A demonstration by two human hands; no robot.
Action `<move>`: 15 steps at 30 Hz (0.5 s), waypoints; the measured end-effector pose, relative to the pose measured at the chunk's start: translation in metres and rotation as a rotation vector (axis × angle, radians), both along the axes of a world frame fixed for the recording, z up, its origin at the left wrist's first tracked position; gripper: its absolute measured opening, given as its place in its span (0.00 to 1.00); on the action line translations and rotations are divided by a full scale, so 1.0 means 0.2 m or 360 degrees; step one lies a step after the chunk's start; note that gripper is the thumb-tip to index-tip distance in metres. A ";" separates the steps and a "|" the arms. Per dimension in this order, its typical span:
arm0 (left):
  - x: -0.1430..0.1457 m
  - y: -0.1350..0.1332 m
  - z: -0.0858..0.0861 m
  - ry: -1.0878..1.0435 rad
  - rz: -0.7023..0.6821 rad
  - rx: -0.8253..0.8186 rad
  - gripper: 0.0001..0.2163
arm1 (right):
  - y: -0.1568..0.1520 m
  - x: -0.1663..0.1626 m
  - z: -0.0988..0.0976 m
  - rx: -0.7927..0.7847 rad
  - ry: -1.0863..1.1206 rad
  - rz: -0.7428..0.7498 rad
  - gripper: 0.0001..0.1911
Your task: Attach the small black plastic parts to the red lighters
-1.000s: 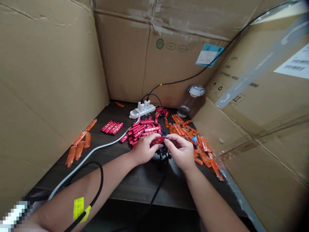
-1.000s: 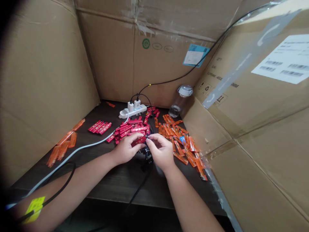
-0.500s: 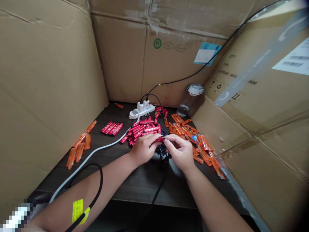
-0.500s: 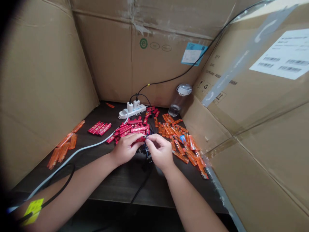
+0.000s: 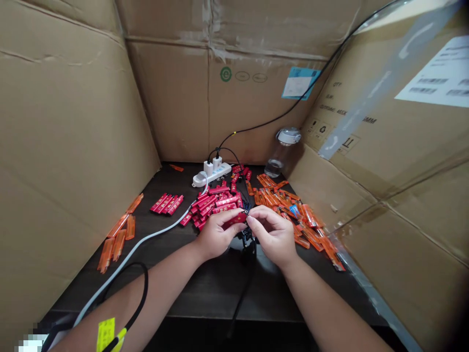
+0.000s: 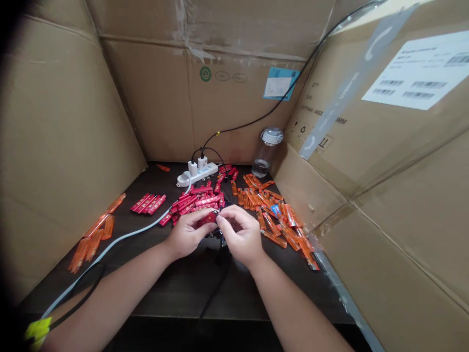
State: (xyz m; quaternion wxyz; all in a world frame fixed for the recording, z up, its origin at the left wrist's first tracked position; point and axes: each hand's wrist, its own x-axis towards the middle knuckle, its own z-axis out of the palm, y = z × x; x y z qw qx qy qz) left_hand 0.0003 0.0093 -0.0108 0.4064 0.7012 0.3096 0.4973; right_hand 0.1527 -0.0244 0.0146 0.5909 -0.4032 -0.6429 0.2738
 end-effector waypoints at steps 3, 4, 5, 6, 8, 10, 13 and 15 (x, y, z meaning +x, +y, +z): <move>0.00 -0.01 0.01 0.0031 -0.0002 0.0050 0.12 | -0.01 0.00 0.01 0.0033 -0.0019 0.0023 0.04; 0.00 -0.01 0.01 0.0036 -0.0005 0.0075 0.12 | -0.01 0.00 0.01 0.0058 -0.0039 0.0027 0.04; -0.01 -0.01 0.02 0.0034 -0.0005 0.0098 0.11 | -0.01 0.00 0.01 0.0093 -0.0063 0.0028 0.03; -0.01 -0.01 0.02 0.0026 -0.0001 0.0116 0.12 | -0.01 0.00 0.01 0.0136 -0.0091 0.0026 0.03; -0.01 -0.01 0.02 0.0009 0.0007 0.0125 0.12 | -0.01 0.00 0.01 0.0233 -0.0156 0.0010 0.03; -0.01 -0.01 0.02 0.0001 0.0004 0.0097 0.12 | -0.02 0.00 0.00 0.0332 -0.0228 -0.0028 0.04; -0.01 -0.02 0.03 -0.0017 -0.0047 -0.0008 0.13 | -0.02 0.00 -0.02 0.0440 -0.0304 -0.0095 0.07; -0.01 -0.03 0.03 -0.0049 -0.0082 -0.0084 0.13 | -0.02 0.00 -0.03 0.0518 -0.0322 -0.0135 0.09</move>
